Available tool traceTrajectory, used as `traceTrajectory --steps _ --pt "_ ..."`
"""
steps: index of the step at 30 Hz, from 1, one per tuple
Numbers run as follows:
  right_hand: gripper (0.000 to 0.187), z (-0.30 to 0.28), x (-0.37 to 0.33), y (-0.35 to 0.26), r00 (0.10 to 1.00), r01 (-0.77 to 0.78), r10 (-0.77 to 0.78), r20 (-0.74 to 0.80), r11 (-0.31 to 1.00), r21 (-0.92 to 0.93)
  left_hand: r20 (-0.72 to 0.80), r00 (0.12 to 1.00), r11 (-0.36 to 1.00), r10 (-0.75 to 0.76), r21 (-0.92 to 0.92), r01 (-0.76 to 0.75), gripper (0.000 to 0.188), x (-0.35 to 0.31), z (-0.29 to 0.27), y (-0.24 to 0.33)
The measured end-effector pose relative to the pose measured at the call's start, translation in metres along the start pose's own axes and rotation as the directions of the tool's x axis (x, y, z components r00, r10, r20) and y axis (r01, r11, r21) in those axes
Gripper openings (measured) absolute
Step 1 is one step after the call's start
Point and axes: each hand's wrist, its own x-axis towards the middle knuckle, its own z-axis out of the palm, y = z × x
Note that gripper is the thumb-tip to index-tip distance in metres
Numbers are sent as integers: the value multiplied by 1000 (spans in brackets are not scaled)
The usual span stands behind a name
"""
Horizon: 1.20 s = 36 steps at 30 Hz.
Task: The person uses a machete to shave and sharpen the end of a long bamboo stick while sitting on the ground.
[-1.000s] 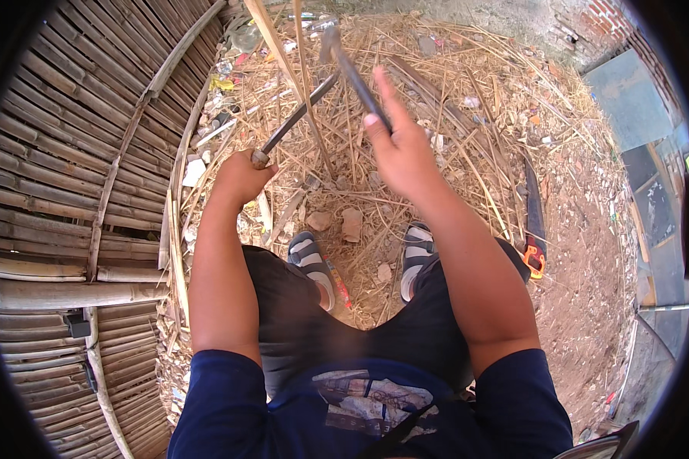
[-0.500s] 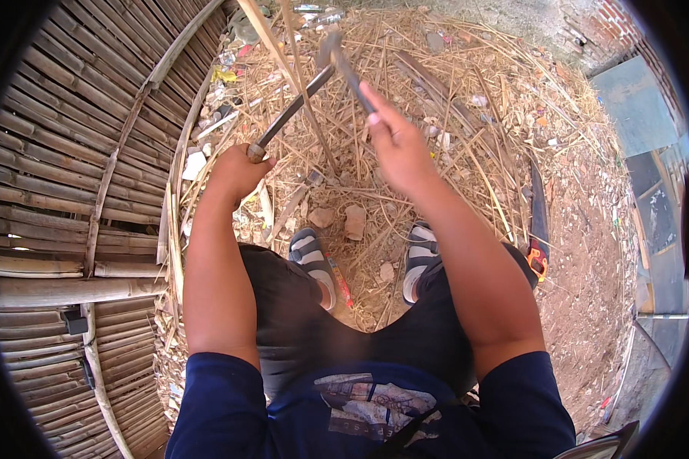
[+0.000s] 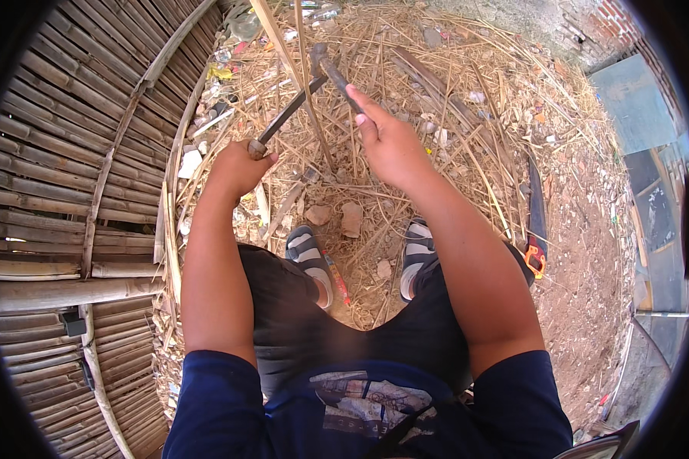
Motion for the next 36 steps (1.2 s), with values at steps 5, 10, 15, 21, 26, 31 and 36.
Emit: traceTrajectory --steps 5,10,15,21,26,31,36 --pt "47 -24 -5 -29 988 109 -88 -124 978 177 -26 1000 998 11 66 -10 51 -8 0 -5" --pt "47 -23 -10 -20 976 157 -136 -173 980 119 18 1000 999 -9 54 8 52 -6 4 9" --pt "46 23 -6 27 993 -69 79 86 992 -108 30 999 990 45 136 -49 52 -7 9 4" --pt "46 -7 -2 -6 967 -232 220 130 969 82 45 999 996 25 90 -29 52 -9 13 4" --pt "45 -17 -6 -5 959 184 -118 -256 949 255 27 999 993 45 108 -48 53 -2 16 7" --pt "45 13 -10 28 997 -70 68 -25 996 -57 13 1000 982 22 189 -24 54 9 19 7" --pt "45 14 -6 17 996 -74 76 -36 996 54 43 999 991 -12 137 6 53 13 21 1"
